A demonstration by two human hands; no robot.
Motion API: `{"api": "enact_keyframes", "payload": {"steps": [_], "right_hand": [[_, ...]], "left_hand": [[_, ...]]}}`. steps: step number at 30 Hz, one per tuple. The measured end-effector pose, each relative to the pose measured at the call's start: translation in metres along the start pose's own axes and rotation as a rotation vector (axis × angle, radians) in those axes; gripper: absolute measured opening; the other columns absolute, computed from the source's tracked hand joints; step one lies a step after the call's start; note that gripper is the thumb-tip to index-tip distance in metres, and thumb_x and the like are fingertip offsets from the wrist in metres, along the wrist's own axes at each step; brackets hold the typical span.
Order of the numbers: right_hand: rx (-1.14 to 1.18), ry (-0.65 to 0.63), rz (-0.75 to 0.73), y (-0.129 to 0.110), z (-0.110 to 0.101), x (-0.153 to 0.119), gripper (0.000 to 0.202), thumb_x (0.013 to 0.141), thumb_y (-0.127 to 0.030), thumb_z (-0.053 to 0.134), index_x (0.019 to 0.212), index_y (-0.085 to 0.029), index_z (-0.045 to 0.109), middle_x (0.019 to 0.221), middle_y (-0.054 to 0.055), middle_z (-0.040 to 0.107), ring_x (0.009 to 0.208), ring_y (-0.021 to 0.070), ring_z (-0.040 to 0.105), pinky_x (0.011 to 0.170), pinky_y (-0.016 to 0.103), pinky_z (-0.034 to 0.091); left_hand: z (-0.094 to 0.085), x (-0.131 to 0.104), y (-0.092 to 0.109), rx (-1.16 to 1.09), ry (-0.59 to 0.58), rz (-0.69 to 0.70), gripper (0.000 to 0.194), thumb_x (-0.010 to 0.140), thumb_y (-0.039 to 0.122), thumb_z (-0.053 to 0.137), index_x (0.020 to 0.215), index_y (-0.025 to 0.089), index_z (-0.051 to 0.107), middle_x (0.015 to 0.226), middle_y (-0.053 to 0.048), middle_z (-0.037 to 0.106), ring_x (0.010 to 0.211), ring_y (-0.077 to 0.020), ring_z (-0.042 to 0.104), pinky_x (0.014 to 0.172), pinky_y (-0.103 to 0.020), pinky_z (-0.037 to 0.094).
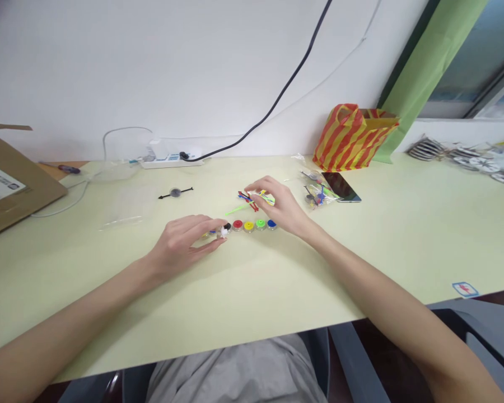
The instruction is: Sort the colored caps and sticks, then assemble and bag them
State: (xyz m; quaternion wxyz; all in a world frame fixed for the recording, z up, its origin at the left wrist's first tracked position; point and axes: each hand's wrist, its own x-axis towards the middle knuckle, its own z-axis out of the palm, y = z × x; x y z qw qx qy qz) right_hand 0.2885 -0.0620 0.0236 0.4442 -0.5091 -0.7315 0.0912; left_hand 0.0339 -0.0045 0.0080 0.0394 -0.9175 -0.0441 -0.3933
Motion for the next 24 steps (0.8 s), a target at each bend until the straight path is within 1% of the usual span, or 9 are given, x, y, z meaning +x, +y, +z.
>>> {"api": "enact_keyframes", "payload": {"steps": [2, 3, 6, 10, 14, 17, 19, 22, 24], "right_hand": [[0.123, -0.068, -0.001, -0.022, 0.008, -0.006, 0.016, 0.099, -0.029, 0.058, 0.101, -0.02, 0.07, 0.098, 0.005, 0.072, 0.092, 0.0188, 0.066, 0.085, 0.032, 0.052], [0.176, -0.101, -0.002, -0.032, 0.013, -0.01, 0.014, 0.098, -0.029, 0.06, 0.096, -0.019, 0.069, 0.093, 0.004, 0.072, 0.086, 0.0175, 0.065, 0.08, 0.03, 0.051], [0.292, -0.141, 0.013, -0.051, 0.028, -0.019, 0.011, 0.097, -0.027, 0.062, 0.092, -0.019, 0.068, 0.087, 0.002, 0.071, 0.079, 0.0148, 0.064, 0.077, 0.028, 0.05], [0.398, -0.136, 0.067, -0.055, 0.031, -0.022, 0.008, 0.095, -0.024, 0.065, 0.093, -0.018, 0.069, 0.088, 0.002, 0.072, 0.082, 0.0147, 0.065, 0.079, 0.028, 0.051], [0.44, -0.167, 0.043, -0.053, 0.027, -0.02, 0.006, 0.093, -0.023, 0.068, 0.095, -0.018, 0.072, 0.095, 0.004, 0.074, 0.087, 0.0156, 0.067, 0.082, 0.029, 0.052], [0.377, -0.175, 0.021, -0.052, 0.025, -0.017, 0.005, 0.093, -0.021, 0.067, 0.092, -0.017, 0.07, 0.091, 0.004, 0.073, 0.084, 0.0155, 0.066, 0.08, 0.028, 0.051], [0.289, -0.166, -0.024, -0.049, 0.019, -0.013, 0.006, 0.094, -0.021, 0.066, 0.091, -0.018, 0.069, 0.09, 0.004, 0.072, 0.083, 0.016, 0.066, 0.079, 0.028, 0.05], [-0.014, -0.156, -0.086, -0.036, -0.005, -0.006, 0.011, 0.097, -0.019, 0.058, 0.091, -0.018, 0.067, 0.093, 0.006, 0.071, 0.084, 0.0175, 0.064, 0.078, 0.029, 0.047], [-0.28, -0.226, -0.035, -0.023, -0.026, -0.001, 0.016, 0.096, -0.014, 0.052, 0.089, -0.018, 0.066, 0.093, 0.007, 0.07, 0.083, 0.0183, 0.061, 0.074, 0.03, 0.043]], "left_hand": [[0.001, -0.001, -0.001, 0.017, 0.046, -0.038, 0.018, 0.094, 0.022, 0.068, 0.11, 0.018, 0.061, 0.087, -0.002, 0.076, 0.067, -0.0134, 0.069, 0.066, -0.025, 0.05], [0.001, -0.002, -0.002, 0.025, 0.061, -0.05, 0.017, 0.093, 0.023, 0.069, 0.108, 0.019, 0.06, 0.085, -0.001, 0.075, 0.064, -0.0129, 0.068, 0.063, -0.025, 0.049], [0.001, -0.004, -0.004, 0.029, 0.076, -0.042, 0.015, 0.093, 0.028, 0.07, 0.101, 0.019, 0.06, 0.081, 0.0, 0.075, 0.059, -0.0123, 0.066, 0.059, -0.024, 0.047], [-0.001, -0.004, -0.003, -0.005, 0.085, -0.018, 0.016, 0.092, 0.027, 0.072, 0.099, 0.018, 0.061, 0.081, -0.001, 0.075, 0.061, -0.0133, 0.067, 0.06, -0.025, 0.049], [-0.002, -0.003, -0.001, -0.022, 0.086, -0.013, 0.015, 0.092, 0.029, 0.072, 0.099, 0.019, 0.063, 0.081, -0.002, 0.076, 0.062, -0.0144, 0.069, 0.061, -0.026, 0.05], [-0.001, -0.003, 0.0, -0.012, 0.07, -0.024, 0.017, 0.092, 0.031, 0.072, 0.101, 0.02, 0.063, 0.081, -0.001, 0.076, 0.06, -0.0139, 0.068, 0.059, -0.025, 0.049], [0.0, -0.003, 0.0, -0.002, 0.084, -0.042, 0.021, 0.092, 0.033, 0.073, 0.104, 0.02, 0.062, 0.082, 0.0, 0.076, 0.059, -0.0128, 0.068, 0.059, -0.024, 0.049], [0.0, -0.003, 0.001, 0.02, 0.129, -0.068, 0.018, 0.091, 0.029, 0.072, 0.103, 0.021, 0.062, 0.081, 0.0, 0.076, 0.06, -0.0123, 0.069, 0.06, -0.024, 0.05], [0.0, -0.002, 0.001, 0.04, 0.145, -0.073, 0.008, 0.091, 0.021, 0.068, 0.097, 0.02, 0.063, 0.076, 0.001, 0.075, 0.058, -0.0118, 0.067, 0.059, -0.024, 0.049]]}}
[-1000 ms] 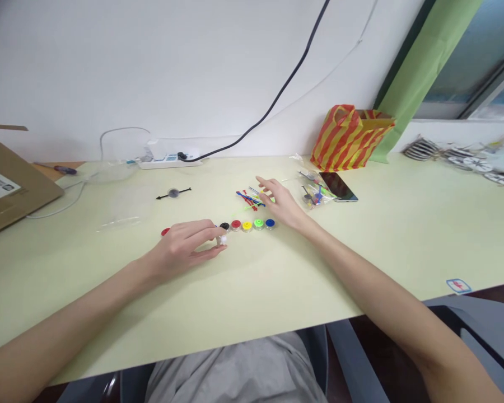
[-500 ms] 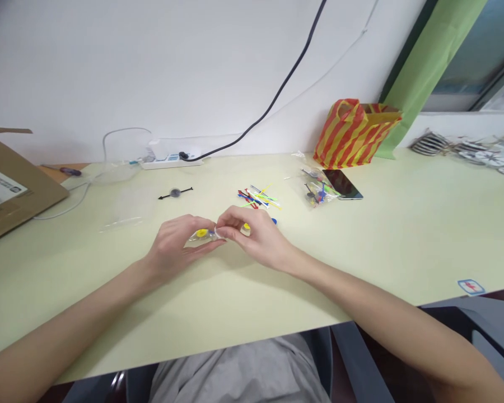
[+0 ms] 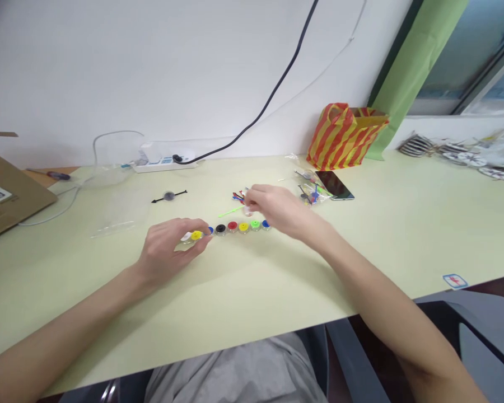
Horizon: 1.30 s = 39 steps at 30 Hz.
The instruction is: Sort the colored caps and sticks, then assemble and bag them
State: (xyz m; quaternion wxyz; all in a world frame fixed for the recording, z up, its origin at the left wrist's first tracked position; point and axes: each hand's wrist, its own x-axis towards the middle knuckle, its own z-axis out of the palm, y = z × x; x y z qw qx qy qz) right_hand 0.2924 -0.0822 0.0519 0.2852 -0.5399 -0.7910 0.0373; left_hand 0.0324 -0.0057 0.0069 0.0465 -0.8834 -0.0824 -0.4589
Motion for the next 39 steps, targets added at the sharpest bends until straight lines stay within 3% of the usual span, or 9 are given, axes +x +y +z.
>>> {"api": "enact_keyframes", "payload": {"steps": [3, 6, 9, 13, 26, 34, 39], "right_hand": [[-0.227, -0.243, 0.22, 0.027, -0.021, -0.003, 0.018, 0.089, -0.007, 0.052, 0.08, -0.018, 0.064, 0.087, 0.006, 0.07, 0.078, 0.0185, 0.059, 0.067, 0.029, 0.039], [-0.223, -0.463, 0.399, 0.04, -0.029, -0.005, 0.014, 0.083, -0.009, 0.057, 0.076, -0.019, 0.064, 0.083, 0.005, 0.07, 0.075, 0.0187, 0.06, 0.061, 0.028, 0.037], [-0.169, -0.547, 0.47, 0.04, -0.027, -0.005, 0.009, 0.08, -0.014, 0.062, 0.075, -0.02, 0.065, 0.08, 0.005, 0.069, 0.071, 0.0185, 0.059, 0.057, 0.028, 0.036], [-0.149, -0.536, 0.45, 0.035, -0.023, -0.004, 0.008, 0.081, -0.015, 0.063, 0.077, -0.021, 0.066, 0.079, 0.005, 0.068, 0.069, 0.0178, 0.058, 0.055, 0.028, 0.036], [-0.1, -0.544, 0.397, 0.031, -0.024, -0.002, 0.013, 0.082, -0.012, 0.058, 0.081, -0.021, 0.067, 0.084, 0.004, 0.071, 0.072, 0.0171, 0.059, 0.056, 0.027, 0.038], [-0.045, -0.556, 0.405, 0.035, -0.025, -0.003, 0.009, 0.086, -0.023, 0.062, 0.092, -0.023, 0.069, 0.088, 0.004, 0.071, 0.075, 0.0183, 0.062, 0.057, 0.027, 0.038], [-0.104, -0.46, 0.373, 0.037, -0.027, -0.005, 0.011, 0.089, -0.022, 0.057, 0.092, -0.022, 0.068, 0.083, 0.004, 0.069, 0.067, 0.0168, 0.056, 0.057, 0.028, 0.034]], "left_hand": [[0.0, 0.001, 0.001, 0.02, 0.0, 0.009, 0.008, 0.092, 0.012, 0.061, 0.089, 0.02, 0.062, 0.066, 0.004, 0.07, 0.05, -0.01, 0.06, 0.054, -0.023, 0.045], [0.001, 0.0, 0.002, 0.023, -0.03, 0.004, 0.013, 0.092, 0.009, 0.057, 0.087, 0.02, 0.062, 0.061, 0.006, 0.067, 0.045, -0.0087, 0.054, 0.051, -0.023, 0.042], [0.001, -0.002, 0.003, 0.027, -0.054, -0.004, 0.013, 0.092, 0.01, 0.055, 0.086, 0.02, 0.061, 0.055, 0.007, 0.061, 0.042, -0.0078, 0.047, 0.048, -0.022, 0.038], [0.001, -0.003, 0.002, 0.026, -0.065, -0.006, 0.013, 0.092, 0.01, 0.056, 0.085, 0.02, 0.061, 0.05, 0.009, 0.052, 0.041, -0.0077, 0.045, 0.047, -0.021, 0.037], [0.001, -0.004, 0.0, 0.019, -0.111, -0.014, 0.016, 0.091, 0.011, 0.057, 0.078, 0.019, 0.058, 0.049, 0.009, 0.05, 0.04, -0.0073, 0.044, 0.047, -0.02, 0.038], [0.002, -0.003, 0.0, 0.037, -0.151, -0.018, 0.02, 0.092, 0.012, 0.055, 0.074, 0.02, 0.059, 0.047, 0.009, 0.047, 0.039, -0.0065, 0.042, 0.046, -0.02, 0.035], [0.002, -0.003, 0.0, 0.036, -0.157, -0.022, 0.02, 0.094, 0.013, 0.053, 0.075, 0.02, 0.059, 0.047, 0.008, 0.049, 0.04, -0.0066, 0.044, 0.047, -0.02, 0.034]]}}
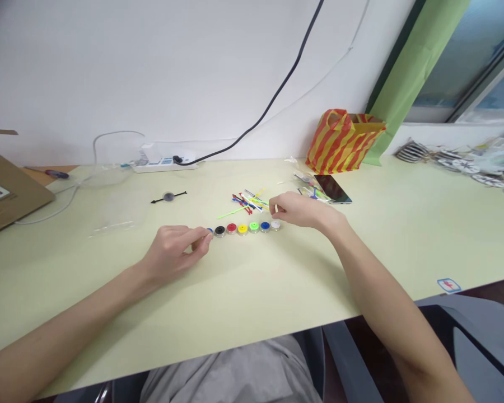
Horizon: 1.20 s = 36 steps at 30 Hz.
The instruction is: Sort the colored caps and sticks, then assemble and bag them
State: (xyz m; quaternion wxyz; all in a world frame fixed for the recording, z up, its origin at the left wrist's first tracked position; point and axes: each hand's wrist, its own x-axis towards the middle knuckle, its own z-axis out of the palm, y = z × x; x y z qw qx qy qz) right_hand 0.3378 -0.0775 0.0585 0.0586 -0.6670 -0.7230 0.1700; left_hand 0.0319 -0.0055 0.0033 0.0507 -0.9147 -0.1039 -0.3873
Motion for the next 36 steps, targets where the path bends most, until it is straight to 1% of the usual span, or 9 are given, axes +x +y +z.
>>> {"api": "enact_keyframes", "payload": {"steps": [4, 7, 11, 16, 19, 22, 27, 32, 36], "right_hand": [[0.0, 0.117, -0.085, -0.008, 0.005, 0.004, 0.018, 0.096, -0.026, 0.05, 0.095, -0.021, 0.067, 0.08, 0.003, 0.068, 0.066, 0.0162, 0.056, 0.061, 0.028, 0.035], [0.08, 0.113, -0.268, -0.027, 0.013, 0.023, 0.022, 0.101, -0.028, 0.046, 0.101, -0.02, 0.066, 0.084, 0.003, 0.069, 0.071, 0.0163, 0.058, 0.065, 0.027, 0.038], [-0.144, 0.106, -0.479, -0.073, 0.022, 0.077, 0.022, 0.1, -0.019, 0.047, 0.112, -0.02, 0.066, 0.104, 0.007, 0.069, 0.084, 0.0188, 0.062, 0.069, 0.027, 0.037], [-0.424, 0.153, -0.553, -0.139, 0.039, 0.164, 0.039, 0.099, -0.018, 0.054, 0.138, -0.019, 0.052, 0.129, 0.016, 0.059, 0.103, 0.025, 0.062, 0.076, 0.03, 0.038], [-0.459, 0.138, -0.55, -0.167, 0.052, 0.2, 0.033, 0.101, -0.02, 0.052, 0.134, -0.016, 0.052, 0.125, 0.017, 0.06, 0.102, 0.0254, 0.061, 0.076, 0.03, 0.038], [-0.463, 0.122, -0.551, -0.179, 0.061, 0.213, 0.023, 0.103, -0.018, 0.045, 0.123, -0.014, 0.057, 0.117, 0.016, 0.064, 0.096, 0.0241, 0.062, 0.073, 0.03, 0.037], [-0.465, 0.119, -0.514, -0.167, 0.049, 0.193, 0.016, 0.098, -0.018, 0.049, 0.102, -0.013, 0.063, 0.108, 0.016, 0.07, 0.09, 0.0249, 0.063, 0.071, 0.032, 0.036], [-0.346, 0.243, -0.389, -0.132, 0.023, 0.124, 0.016, 0.097, -0.027, 0.05, 0.104, -0.015, 0.058, 0.097, 0.01, 0.07, 0.08, 0.0204, 0.062, 0.066, 0.03, 0.038], [0.409, 0.473, -0.306, -0.103, 0.039, 0.059, 0.016, 0.095, -0.035, 0.055, 0.092, -0.019, 0.056, 0.078, 0.002, 0.064, 0.07, 0.0155, 0.059, 0.066, 0.027, 0.045]], "left_hand": [[0.0, 0.0, 0.002, 0.008, -0.02, -0.016, 0.02, 0.095, 0.015, 0.053, 0.076, 0.019, 0.057, 0.048, 0.008, 0.051, 0.04, -0.0073, 0.046, 0.047, -0.021, 0.033], [0.002, -0.001, 0.005, 0.003, -0.044, -0.018, 0.021, 0.096, 0.016, 0.051, 0.076, 0.019, 0.056, 0.047, 0.008, 0.049, 0.039, -0.0079, 0.044, 0.047, -0.021, 0.032], [0.005, -0.003, 0.008, 0.003, -0.061, 0.019, 0.025, 0.094, 0.015, 0.048, 0.07, 0.02, 0.051, 0.047, 0.007, 0.043, 0.039, -0.0091, 0.04, 0.046, -0.024, 0.028], [0.002, -0.004, 0.01, 0.043, -0.035, 0.055, 0.023, 0.093, 0.014, 0.049, 0.071, 0.02, 0.052, 0.047, 0.006, 0.044, 0.04, -0.0109, 0.039, 0.045, -0.028, 0.024], [-0.002, -0.004, 0.008, 0.062, -0.016, 0.056, 0.023, 0.093, 0.015, 0.051, 0.071, 0.02, 0.052, 0.046, 0.006, 0.044, 0.039, -0.0111, 0.036, 0.045, -0.029, 0.022], [-0.004, -0.004, 0.006, 0.069, 0.003, 0.043, 0.027, 0.095, 0.016, 0.05, 0.068, 0.02, 0.048, 0.045, 0.006, 0.042, 0.039, -0.0108, 0.033, 0.044, -0.03, 0.018], [0.0, -0.007, 0.005, 0.058, 0.01, 0.045, 0.023, 0.094, 0.017, 0.049, 0.071, 0.02, 0.049, 0.047, 0.006, 0.042, 0.039, -0.0107, 0.035, 0.045, -0.029, 0.017], [0.005, -0.009, 0.005, 0.045, 0.037, 0.023, 0.022, 0.093, 0.016, 0.049, 0.072, 0.02, 0.051, 0.046, 0.007, 0.042, 0.038, -0.0104, 0.036, 0.046, -0.027, 0.021], [0.003, -0.004, 0.007, 0.024, 0.025, -0.024, 0.024, 0.097, 0.016, 0.048, 0.074, 0.019, 0.056, 0.055, 0.003, 0.056, 0.048, -0.0125, 0.05, 0.052, -0.027, 0.035]]}}
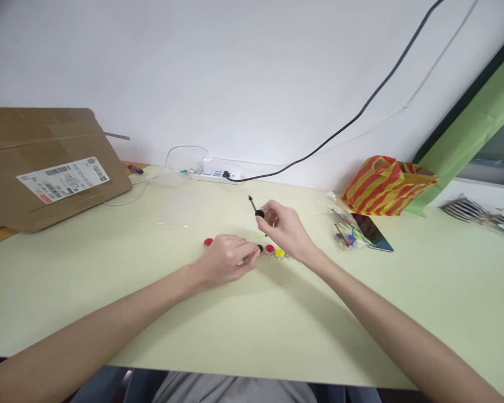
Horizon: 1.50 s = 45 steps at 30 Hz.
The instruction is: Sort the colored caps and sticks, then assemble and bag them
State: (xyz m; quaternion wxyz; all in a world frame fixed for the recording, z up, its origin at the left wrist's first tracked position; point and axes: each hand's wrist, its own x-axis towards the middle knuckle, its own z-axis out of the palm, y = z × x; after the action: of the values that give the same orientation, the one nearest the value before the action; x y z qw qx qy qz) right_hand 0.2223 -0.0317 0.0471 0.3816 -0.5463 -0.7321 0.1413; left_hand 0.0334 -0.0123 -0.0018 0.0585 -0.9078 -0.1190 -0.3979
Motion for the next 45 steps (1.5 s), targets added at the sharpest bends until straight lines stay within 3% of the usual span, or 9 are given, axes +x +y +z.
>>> {"api": "enact_keyframes", "payload": {"steps": [3, 8, 14, 20, 24, 28, 32, 38, 45], "right_hand": [[0.299, 0.151, 0.106, 0.01, 0.007, -0.04, 0.023, 0.094, -0.041, 0.059, 0.095, -0.018, 0.057, 0.074, 0.0, 0.06, 0.066, 0.0153, 0.06, 0.062, 0.027, 0.046], [0.448, 0.118, 0.113, 0.019, 0.025, -0.057, 0.021, 0.093, -0.038, 0.062, 0.097, -0.018, 0.061, 0.075, 0.001, 0.063, 0.068, 0.015, 0.061, 0.063, 0.027, 0.046], [0.535, 0.043, 0.089, 0.016, 0.025, -0.06, 0.021, 0.096, -0.038, 0.059, 0.098, -0.018, 0.063, 0.073, 0.0, 0.06, 0.065, 0.0136, 0.055, 0.059, 0.026, 0.042], [0.53, 0.019, 0.035, 0.017, 0.025, -0.063, 0.024, 0.096, -0.042, 0.063, 0.102, -0.019, 0.061, 0.08, 0.0, 0.06, 0.069, 0.0134, 0.054, 0.061, 0.025, 0.043], [0.452, -0.02, -0.07, 0.017, 0.022, -0.065, 0.023, 0.097, -0.042, 0.063, 0.098, -0.02, 0.058, 0.084, 0.001, 0.061, 0.074, 0.0146, 0.056, 0.066, 0.026, 0.045], [0.364, 0.062, -0.178, 0.014, 0.017, -0.066, 0.022, 0.099, -0.041, 0.06, 0.093, -0.02, 0.055, 0.093, 0.005, 0.061, 0.086, 0.0183, 0.057, 0.075, 0.031, 0.048], [0.307, 0.122, -0.245, 0.013, 0.016, -0.066, 0.019, 0.1, -0.037, 0.058, 0.092, -0.021, 0.055, 0.101, 0.009, 0.062, 0.093, 0.0203, 0.058, 0.081, 0.034, 0.049], [0.355, 0.112, -0.202, 0.013, 0.02, -0.066, 0.004, 0.097, -0.021, 0.06, 0.094, -0.021, 0.058, 0.092, 0.005, 0.072, 0.085, 0.0187, 0.067, 0.078, 0.031, 0.052], [0.402, 0.113, -0.13, 0.013, 0.021, -0.067, 0.008, 0.092, -0.012, 0.058, 0.092, -0.02, 0.061, 0.088, 0.003, 0.071, 0.081, 0.0174, 0.069, 0.077, 0.031, 0.054]], "left_hand": [[-0.003, 0.006, 0.001, -0.002, -0.027, -0.067, 0.018, 0.102, 0.024, 0.049, 0.093, 0.017, 0.063, 0.079, -0.004, 0.07, 0.074, -0.0181, 0.067, 0.071, -0.031, 0.047], [-0.007, 0.011, -0.004, 0.004, -0.079, -0.15, 0.037, 0.103, 0.037, 0.053, 0.133, 0.016, 0.053, 0.112, -0.012, 0.071, 0.103, -0.0256, 0.067, 0.086, -0.039, 0.05], [-0.009, 0.012, -0.007, -0.044, -0.087, -0.031, 0.021, 0.101, 0.025, 0.056, 0.121, 0.019, 0.058, 0.107, -0.008, 0.071, 0.099, -0.0227, 0.066, 0.085, -0.036, 0.05], [-0.009, 0.011, -0.005, -0.092, -0.064, -0.026, 0.026, 0.099, 0.018, 0.058, 0.126, 0.021, 0.056, 0.109, -0.008, 0.067, 0.099, -0.0211, 0.064, 0.084, -0.034, 0.051], [-0.009, 0.01, 0.004, -0.259, -0.122, -0.181, 0.035, 0.098, 0.016, 0.058, 0.131, 0.024, 0.052, 0.104, -0.004, 0.063, 0.095, -0.018, 0.062, 0.084, -0.032, 0.051], [-0.006, 0.01, 0.008, -0.405, -0.113, -0.325, 0.023, 0.095, 0.016, 0.062, 0.116, 0.023, 0.055, 0.103, -0.002, 0.062, 0.095, -0.0158, 0.061, 0.084, -0.028, 0.051], [-0.003, 0.008, 0.003, -0.359, -0.096, -0.222, 0.019, 0.096, 0.018, 0.061, 0.113, 0.022, 0.054, 0.107, -0.004, 0.065, 0.099, -0.017, 0.064, 0.085, -0.03, 0.051], [-0.002, 0.006, -0.001, -0.202, -0.052, -0.14, 0.011, 0.096, 0.019, 0.062, 0.103, 0.02, 0.055, 0.093, -0.003, 0.066, 0.084, -0.0175, 0.062, 0.074, -0.031, 0.049], [0.001, 0.008, 0.0, -0.211, 0.007, -0.063, 0.011, 0.094, 0.015, 0.063, 0.098, 0.02, 0.055, 0.09, -0.004, 0.067, 0.081, -0.0172, 0.063, 0.069, -0.029, 0.047]]}}
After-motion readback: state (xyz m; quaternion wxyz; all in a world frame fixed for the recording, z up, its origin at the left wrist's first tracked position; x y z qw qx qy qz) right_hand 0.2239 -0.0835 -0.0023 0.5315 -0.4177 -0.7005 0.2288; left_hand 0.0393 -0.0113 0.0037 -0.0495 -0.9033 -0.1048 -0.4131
